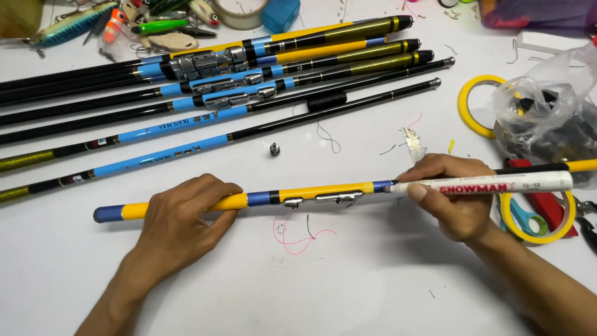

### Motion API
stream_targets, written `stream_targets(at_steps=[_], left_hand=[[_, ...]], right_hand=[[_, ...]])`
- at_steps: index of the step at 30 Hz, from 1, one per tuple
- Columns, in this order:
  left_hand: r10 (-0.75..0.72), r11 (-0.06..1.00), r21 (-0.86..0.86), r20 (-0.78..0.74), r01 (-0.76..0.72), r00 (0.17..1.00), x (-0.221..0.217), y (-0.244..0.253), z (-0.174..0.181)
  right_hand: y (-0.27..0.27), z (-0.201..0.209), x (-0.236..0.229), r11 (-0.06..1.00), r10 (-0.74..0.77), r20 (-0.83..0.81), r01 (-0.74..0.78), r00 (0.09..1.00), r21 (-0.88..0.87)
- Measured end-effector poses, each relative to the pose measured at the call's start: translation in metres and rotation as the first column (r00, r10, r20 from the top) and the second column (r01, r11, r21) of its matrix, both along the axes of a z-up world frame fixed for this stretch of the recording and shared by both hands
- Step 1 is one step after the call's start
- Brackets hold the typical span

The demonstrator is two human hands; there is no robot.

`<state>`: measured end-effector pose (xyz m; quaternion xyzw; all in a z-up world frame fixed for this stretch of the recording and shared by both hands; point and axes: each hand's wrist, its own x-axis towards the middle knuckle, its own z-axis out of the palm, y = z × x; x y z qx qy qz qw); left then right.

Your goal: The person uses a white marker to color the blue sections of a yellow and blue fishing rod. They rotate the rod to color different sides and then place it back on the table with other rods.

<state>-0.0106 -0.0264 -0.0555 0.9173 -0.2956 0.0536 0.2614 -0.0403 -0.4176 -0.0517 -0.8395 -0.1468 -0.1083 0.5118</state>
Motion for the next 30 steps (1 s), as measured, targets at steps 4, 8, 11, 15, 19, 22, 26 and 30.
stream_targets(at_steps=[4,8,11,15,19,22,26,30], left_hand=[[0.001,1.0,-0.008,-0.03,-0.002,1.0,0.0,-0.001,0.001],[-0.007,1.0,-0.02,0.005,0.007,1.0,-0.003,-0.002,0.003],[-0.016,1.0,-0.025,0.034,0.016,0.999,-0.004,-0.002,0.006],[0.007,1.0,-0.004,0.053,-0.007,0.999,-0.007,0.0,0.008],[0.012,1.0,0.002,0.042,-0.012,0.999,-0.007,0.0,0.011],[0.033,0.999,0.004,0.021,-0.034,0.999,-0.008,-0.001,0.01],[0.053,0.998,0.019,0.034,-0.053,0.998,-0.006,0.0,0.008],[0.062,0.998,0.014,0.015,-0.062,0.998,-0.004,0.001,0.003]], right_hand=[[0.008,-0.001,0.001,1.0,-0.018,-0.004,0.018,1.0,-0.019],[0.011,0.003,0.004,0.998,0.014,0.041,-0.011,0.999,-0.062],[0.01,0.007,0.006,0.998,-0.001,0.055,0.004,0.998,-0.06],[0.012,0.01,0.012,0.998,0.006,0.072,-0.002,0.997,-0.057],[0.012,0.011,0.019,0.999,0.004,0.077,0.0,0.997,-0.054],[0.012,0.01,0.024,1.0,0.02,0.055,-0.019,0.998,-0.015],[0.014,0.008,0.035,0.997,0.044,0.042,-0.046,0.998,0.06],[0.015,0.012,0.037,0.997,0.062,0.02,-0.063,0.998,0.033]])
